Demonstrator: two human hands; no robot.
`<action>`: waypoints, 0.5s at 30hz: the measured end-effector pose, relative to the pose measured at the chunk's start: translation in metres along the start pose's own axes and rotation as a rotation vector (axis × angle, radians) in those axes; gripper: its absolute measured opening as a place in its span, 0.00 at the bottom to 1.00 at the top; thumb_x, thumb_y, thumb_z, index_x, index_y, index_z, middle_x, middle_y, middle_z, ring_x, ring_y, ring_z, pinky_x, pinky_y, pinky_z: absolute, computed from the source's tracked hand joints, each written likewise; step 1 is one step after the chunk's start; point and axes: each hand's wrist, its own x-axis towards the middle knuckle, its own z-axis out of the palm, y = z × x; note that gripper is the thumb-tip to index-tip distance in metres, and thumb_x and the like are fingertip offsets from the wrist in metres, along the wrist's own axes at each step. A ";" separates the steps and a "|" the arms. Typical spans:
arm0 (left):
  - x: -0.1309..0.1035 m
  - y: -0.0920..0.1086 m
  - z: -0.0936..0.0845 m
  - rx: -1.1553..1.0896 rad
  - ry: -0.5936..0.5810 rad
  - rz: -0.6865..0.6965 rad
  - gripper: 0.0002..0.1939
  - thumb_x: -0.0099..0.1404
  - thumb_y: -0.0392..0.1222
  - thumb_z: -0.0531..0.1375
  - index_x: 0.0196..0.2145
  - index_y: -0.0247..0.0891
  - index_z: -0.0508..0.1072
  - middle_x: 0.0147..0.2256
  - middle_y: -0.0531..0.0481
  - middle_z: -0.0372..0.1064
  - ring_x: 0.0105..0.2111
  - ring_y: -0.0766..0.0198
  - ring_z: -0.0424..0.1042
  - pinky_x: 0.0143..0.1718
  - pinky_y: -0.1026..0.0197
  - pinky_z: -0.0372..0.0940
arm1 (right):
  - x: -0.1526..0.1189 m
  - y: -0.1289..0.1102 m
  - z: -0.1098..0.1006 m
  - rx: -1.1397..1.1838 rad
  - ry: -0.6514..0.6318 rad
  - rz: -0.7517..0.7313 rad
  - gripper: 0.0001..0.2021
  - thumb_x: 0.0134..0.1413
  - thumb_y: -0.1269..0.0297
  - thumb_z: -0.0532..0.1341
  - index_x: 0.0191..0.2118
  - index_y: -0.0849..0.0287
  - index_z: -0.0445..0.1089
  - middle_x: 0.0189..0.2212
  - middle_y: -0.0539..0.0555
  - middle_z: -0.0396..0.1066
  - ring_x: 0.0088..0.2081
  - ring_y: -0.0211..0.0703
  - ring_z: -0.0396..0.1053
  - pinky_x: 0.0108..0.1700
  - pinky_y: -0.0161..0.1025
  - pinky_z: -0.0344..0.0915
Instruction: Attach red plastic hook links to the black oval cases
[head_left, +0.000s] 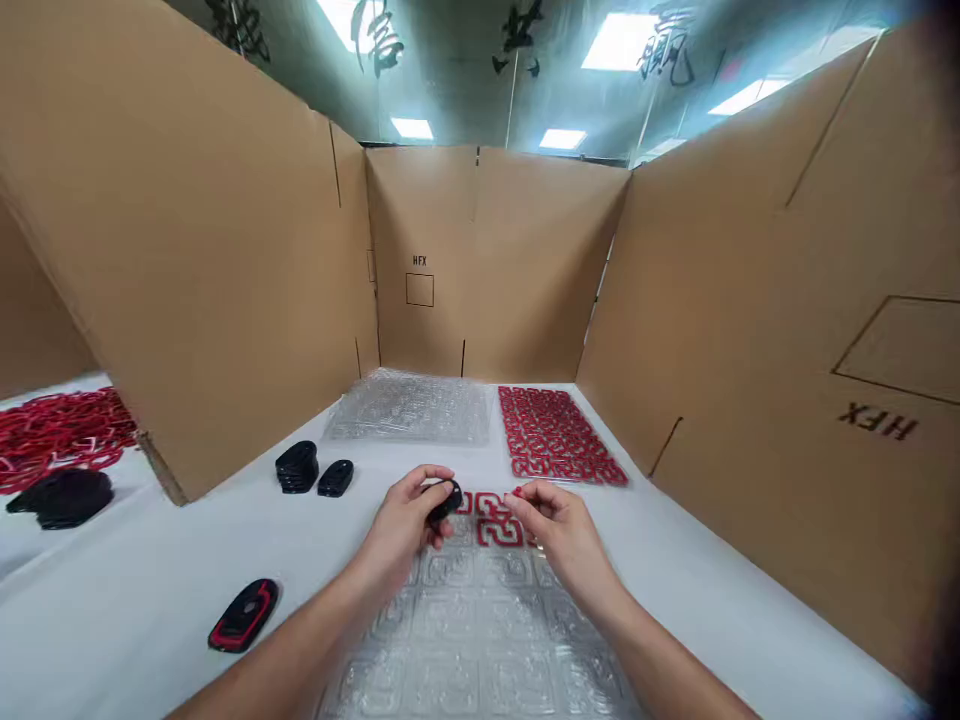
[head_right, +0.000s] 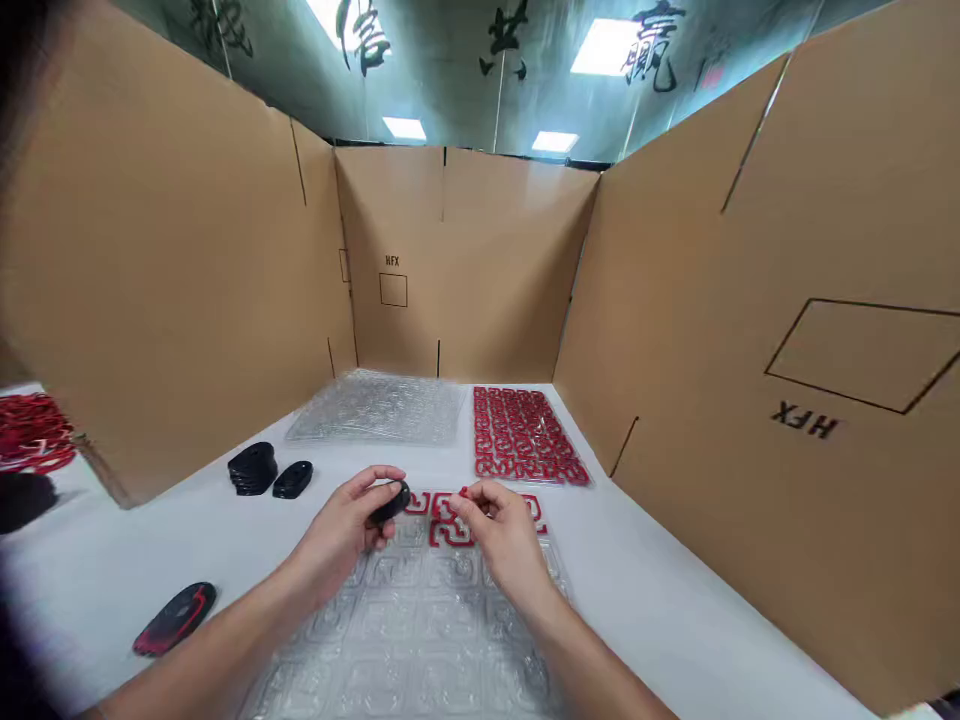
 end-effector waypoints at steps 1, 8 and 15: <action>-0.002 -0.001 0.000 0.012 -0.033 -0.026 0.19 0.50 0.53 0.66 0.33 0.40 0.67 0.24 0.59 0.65 0.15 0.74 0.62 0.15 0.71 0.53 | -0.001 0.000 -0.001 0.012 -0.014 0.017 0.21 0.45 0.46 0.66 0.22 0.59 0.63 0.16 0.44 0.60 0.20 0.34 0.56 0.24 0.33 0.52; -0.006 -0.010 0.004 0.225 -0.182 -0.029 0.21 0.51 0.57 0.65 0.31 0.38 0.69 0.20 0.60 0.61 0.13 0.75 0.57 0.12 0.71 0.51 | -0.006 0.000 0.003 0.135 -0.077 0.102 0.22 0.44 0.45 0.67 0.22 0.59 0.64 0.15 0.43 0.61 0.17 0.31 0.54 0.21 0.31 0.51; -0.009 -0.016 0.009 0.363 -0.263 0.074 0.26 0.53 0.64 0.62 0.28 0.34 0.74 0.21 0.57 0.57 0.17 0.73 0.55 0.12 0.70 0.53 | -0.010 0.001 0.006 0.376 -0.161 0.192 0.20 0.42 0.49 0.71 0.26 0.61 0.68 0.17 0.44 0.64 0.18 0.30 0.57 0.20 0.30 0.54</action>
